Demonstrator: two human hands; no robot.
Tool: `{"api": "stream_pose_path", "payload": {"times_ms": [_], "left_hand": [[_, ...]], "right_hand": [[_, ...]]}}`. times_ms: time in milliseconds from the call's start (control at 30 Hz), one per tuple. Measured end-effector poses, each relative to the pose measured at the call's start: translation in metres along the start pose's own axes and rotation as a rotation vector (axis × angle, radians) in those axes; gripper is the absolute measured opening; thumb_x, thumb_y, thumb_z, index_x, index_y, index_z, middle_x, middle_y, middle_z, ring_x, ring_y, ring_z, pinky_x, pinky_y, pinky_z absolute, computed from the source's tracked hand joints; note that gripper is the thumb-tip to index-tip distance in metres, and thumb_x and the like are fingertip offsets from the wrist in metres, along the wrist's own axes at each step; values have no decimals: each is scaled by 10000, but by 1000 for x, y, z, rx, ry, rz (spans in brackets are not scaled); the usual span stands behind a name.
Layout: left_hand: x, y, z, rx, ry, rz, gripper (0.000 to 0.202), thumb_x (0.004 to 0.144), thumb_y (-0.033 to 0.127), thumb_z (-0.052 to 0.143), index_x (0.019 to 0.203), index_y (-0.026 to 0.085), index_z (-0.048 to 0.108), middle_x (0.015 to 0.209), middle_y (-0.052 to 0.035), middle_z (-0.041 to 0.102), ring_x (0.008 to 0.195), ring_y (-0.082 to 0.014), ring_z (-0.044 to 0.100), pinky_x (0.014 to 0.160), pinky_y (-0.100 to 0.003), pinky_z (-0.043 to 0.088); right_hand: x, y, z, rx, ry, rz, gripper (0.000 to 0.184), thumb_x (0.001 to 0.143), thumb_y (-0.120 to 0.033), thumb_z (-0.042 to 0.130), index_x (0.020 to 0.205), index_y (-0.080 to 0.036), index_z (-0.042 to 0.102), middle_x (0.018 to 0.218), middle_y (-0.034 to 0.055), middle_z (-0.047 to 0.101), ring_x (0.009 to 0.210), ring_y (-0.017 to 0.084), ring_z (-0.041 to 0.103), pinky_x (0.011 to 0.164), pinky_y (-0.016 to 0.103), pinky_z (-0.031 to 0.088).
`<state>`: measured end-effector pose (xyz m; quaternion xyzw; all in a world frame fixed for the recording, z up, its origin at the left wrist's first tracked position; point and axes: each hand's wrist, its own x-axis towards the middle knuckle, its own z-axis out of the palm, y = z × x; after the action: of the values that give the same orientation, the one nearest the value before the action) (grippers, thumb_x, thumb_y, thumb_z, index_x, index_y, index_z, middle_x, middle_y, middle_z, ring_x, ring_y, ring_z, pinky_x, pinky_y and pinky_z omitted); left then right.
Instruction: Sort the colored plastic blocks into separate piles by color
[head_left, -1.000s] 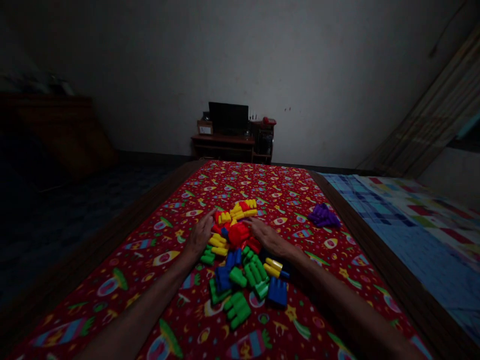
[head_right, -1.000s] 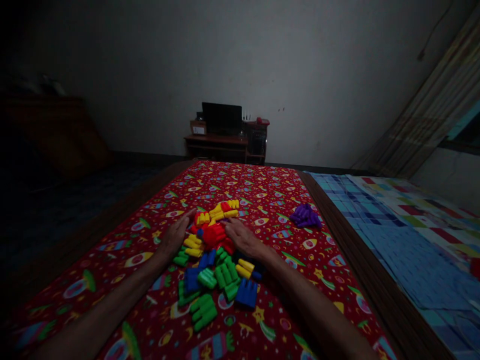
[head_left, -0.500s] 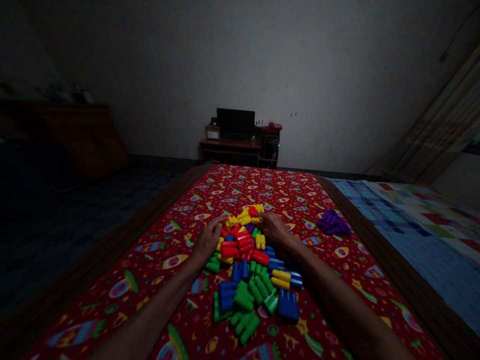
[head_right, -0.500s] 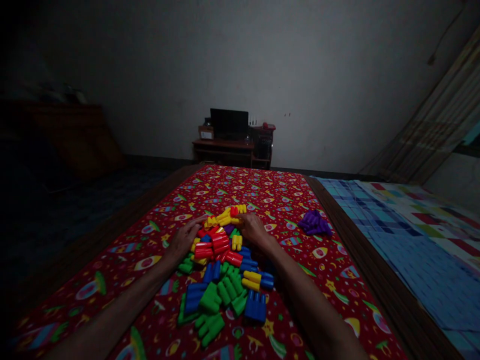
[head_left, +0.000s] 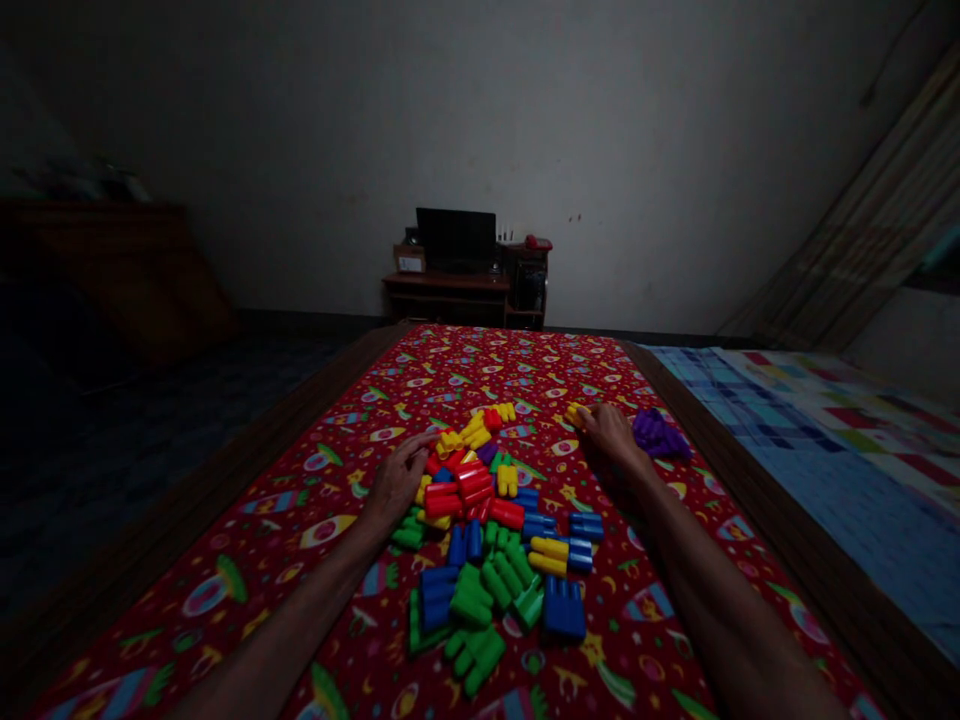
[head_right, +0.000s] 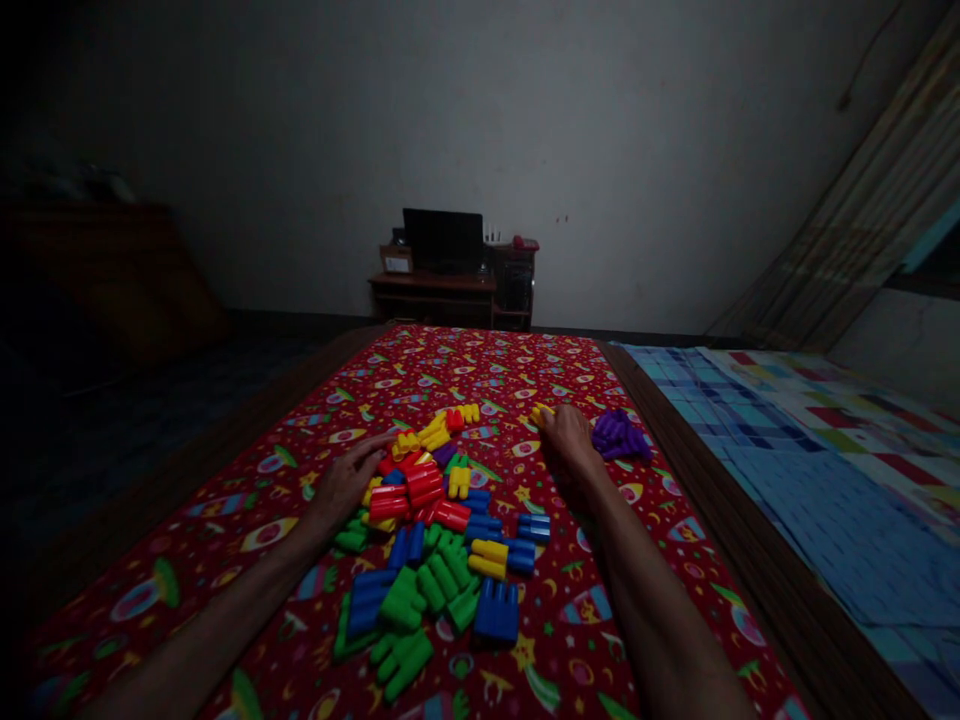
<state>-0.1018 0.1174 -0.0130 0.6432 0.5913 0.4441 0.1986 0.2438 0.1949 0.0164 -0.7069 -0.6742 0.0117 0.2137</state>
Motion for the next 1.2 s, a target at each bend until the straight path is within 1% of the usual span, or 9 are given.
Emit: {"api": "stream_pose_path", "payload": {"times_ms": [100,167,333,500,600,700,1033,1100,1200], "left_hand": [[1,-1,0,3,3,5,386,808,332,442,1062,195,698,1219,-64,672,1139,-234,603,1013,-391,461],[1,-1,1,4,5,8,384,810,337,439,1054,193,698,1214,-69,674,1133,-237,607,1008,-394,465],[1,-2,0,8,-7,22,378,810,332,435,1042,192,698,1214,-73,670,1140,-237,601,1012,-398,461],[2,-5,1,15,-20,46,386,814,311,423,1054,178,694,1218,-88,662,1145,-238,597,1025,-414,449],[2,-5,1,27,-12,50,373,816,305,422,1032,179,699,1207,-87,665,1136,-237,601,1019,-407,457],[2,-5,2,26,-9,57,364,823,299,423,1039,191,695,1201,-71,670,1133,-228,602,1021,-393,456],[2,-9,6,-15,5,50,395,824,300,409,1067,151,683,1200,-106,663,1124,-247,603,1004,-419,464],[2,-9,5,-14,-3,48,407,824,304,407,1077,139,679,1206,-116,659,1120,-249,606,999,-418,468],[2,-9,5,-18,1,56,393,824,298,416,1077,154,680,1200,-102,664,1107,-240,613,990,-405,475]], "right_hand": [[-1,0,0,4,127,-20,335,878,-306,506,1086,-100,669,1024,174,694,967,245,625,810,306,444],[0,-7,-2,94,123,-104,337,885,-274,488,1131,-119,660,1085,162,691,1013,245,627,867,326,450],[9,-53,11,248,-91,-378,332,879,-213,476,1139,-160,676,1121,121,700,1023,229,647,881,327,475],[20,-98,34,180,-300,-666,619,704,-112,647,1311,-203,568,1309,110,601,1199,259,551,939,327,451],[19,-101,34,142,-332,-599,568,734,-92,598,1294,-189,580,1183,108,671,1057,236,620,844,282,464],[11,-88,23,113,-231,-468,468,814,-156,544,1280,-148,581,1118,124,689,992,232,624,802,279,448],[1,-36,-2,-131,25,-73,300,869,-196,471,1072,-164,690,1074,134,688,1075,288,549,867,379,386],[2,-40,-2,-78,80,-86,304,872,-201,477,1089,-155,685,1105,140,680,1093,290,543,878,386,392],[-1,-59,-1,87,97,-270,329,871,-185,488,1141,-145,670,1129,149,677,1060,266,581,880,366,422]]}}
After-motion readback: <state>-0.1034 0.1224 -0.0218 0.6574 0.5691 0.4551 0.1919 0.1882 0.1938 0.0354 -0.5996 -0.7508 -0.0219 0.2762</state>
